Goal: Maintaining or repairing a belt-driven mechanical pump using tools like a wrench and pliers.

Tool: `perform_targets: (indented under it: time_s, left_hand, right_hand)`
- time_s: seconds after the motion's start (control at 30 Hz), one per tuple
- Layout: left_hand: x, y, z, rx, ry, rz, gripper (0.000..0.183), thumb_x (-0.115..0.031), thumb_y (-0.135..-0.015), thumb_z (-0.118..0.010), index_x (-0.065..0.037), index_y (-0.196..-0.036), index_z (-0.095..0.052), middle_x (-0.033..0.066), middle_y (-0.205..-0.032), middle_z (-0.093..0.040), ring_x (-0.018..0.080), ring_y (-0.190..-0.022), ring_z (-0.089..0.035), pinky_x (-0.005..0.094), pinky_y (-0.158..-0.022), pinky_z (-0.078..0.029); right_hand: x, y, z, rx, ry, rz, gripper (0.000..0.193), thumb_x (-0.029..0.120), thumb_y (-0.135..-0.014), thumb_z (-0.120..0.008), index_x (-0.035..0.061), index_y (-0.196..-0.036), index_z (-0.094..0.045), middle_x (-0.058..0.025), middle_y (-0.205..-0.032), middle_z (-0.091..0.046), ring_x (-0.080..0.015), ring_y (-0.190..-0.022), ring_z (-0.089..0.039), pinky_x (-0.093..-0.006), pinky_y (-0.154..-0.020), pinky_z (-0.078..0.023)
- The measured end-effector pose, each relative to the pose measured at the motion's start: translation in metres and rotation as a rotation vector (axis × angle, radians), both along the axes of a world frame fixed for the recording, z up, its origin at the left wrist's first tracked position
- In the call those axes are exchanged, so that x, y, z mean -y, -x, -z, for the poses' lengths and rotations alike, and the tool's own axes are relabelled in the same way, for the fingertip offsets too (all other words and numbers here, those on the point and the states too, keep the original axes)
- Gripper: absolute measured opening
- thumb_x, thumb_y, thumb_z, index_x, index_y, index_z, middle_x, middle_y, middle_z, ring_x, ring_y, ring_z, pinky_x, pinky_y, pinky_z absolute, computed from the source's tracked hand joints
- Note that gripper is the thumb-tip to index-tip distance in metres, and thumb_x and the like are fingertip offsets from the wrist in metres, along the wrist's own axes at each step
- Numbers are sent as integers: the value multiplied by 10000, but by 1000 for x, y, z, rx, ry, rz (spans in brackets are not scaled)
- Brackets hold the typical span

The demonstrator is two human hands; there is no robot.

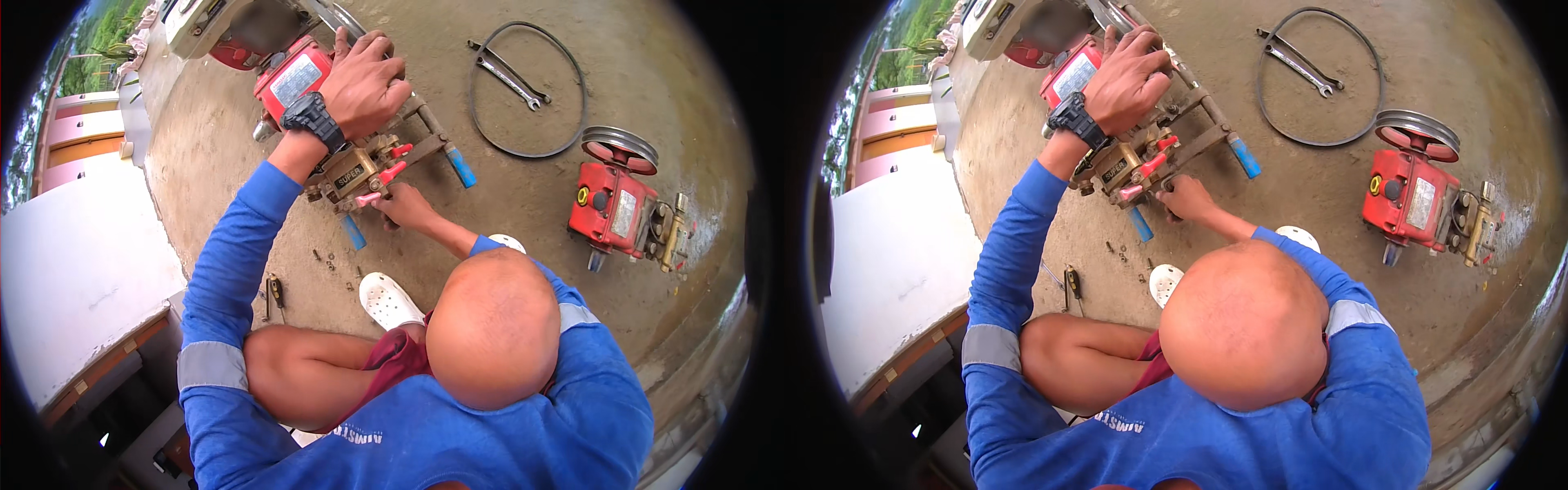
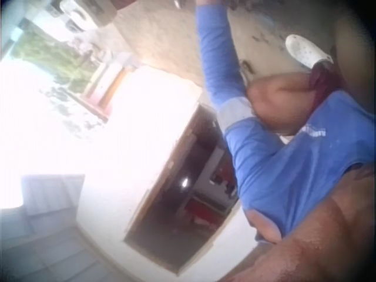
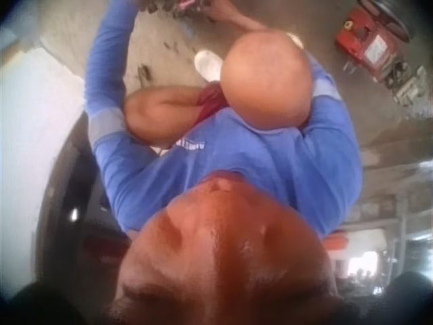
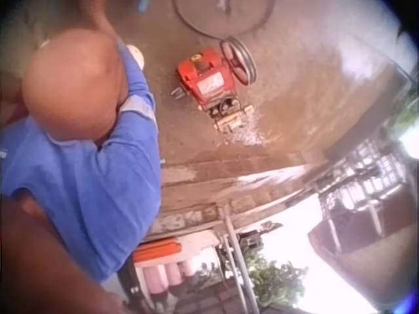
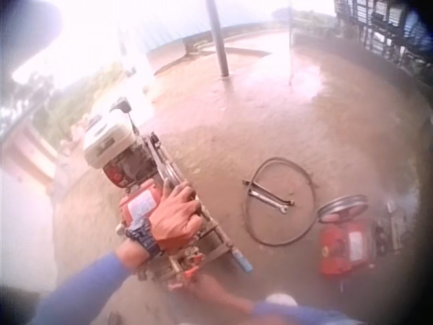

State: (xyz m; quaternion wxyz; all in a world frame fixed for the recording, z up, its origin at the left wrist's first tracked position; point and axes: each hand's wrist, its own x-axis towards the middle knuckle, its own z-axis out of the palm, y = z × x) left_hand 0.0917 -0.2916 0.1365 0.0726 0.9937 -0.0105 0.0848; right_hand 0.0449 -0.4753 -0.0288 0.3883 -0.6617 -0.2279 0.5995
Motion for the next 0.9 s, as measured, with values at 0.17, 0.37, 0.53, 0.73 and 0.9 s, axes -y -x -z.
perform_targets:
  time_s: [0.17,0.37,0.53,0.73,0.9]
  left_hand:
    - [-1,0,-1,-19,39,17,320,-282,-874,-494,-13,-913,-662,196,-1160,-566,374,-1307,-445,692,-1170,-139]
    - [-3,0,1,31,23,25,315,-273,-855,-507,-2,-923,-650,207,-1184,-566,385,-1291,-453,690,-1156,-170]
    - [13,-3,-28,-48,124,51,224,-206,-801,-499,-12,-797,-611,213,-1017,-578,380,-1115,-493,529,-1057,-327]
    - [8,0,-28,-91,109,168,194,-179,-776,-527,7,-798,-579,221,-945,-540,390,-1035,-472,560,-996,-323]
    - [9,1,-15,32,151,136,191,-173,-789,-524,9,-810,-576,208,-969,-537,380,-1038,-481,523,-992,-343]
  right_hand:
    - [6,-4,20,-621,-20,195,221,209,-975,-620,26,-853,-596,-44,-732,-593,-168,-583,-651,-349,-539,-570]
    - [5,-19,1,-642,12,210,271,265,-994,-574,46,-835,-582,-30,-685,-573,-143,-613,-654,-347,-569,-564]
    - [12,-21,-18,33,-91,-19,374,327,-969,-632,-20,-836,-596,-160,-662,-648,-293,-686,-713,-442,-598,-548]
    - [20,0,-2,613,-145,107,440,347,-911,-710,-74,-965,-592,-291,-736,-639,-492,-710,-634,-555,-638,-480]
    - [23,-4,8,386,-219,107,463,327,-925,-701,-105,-1022,-569,-309,-748,-606,-453,-716,-665,-539,-632,-483]
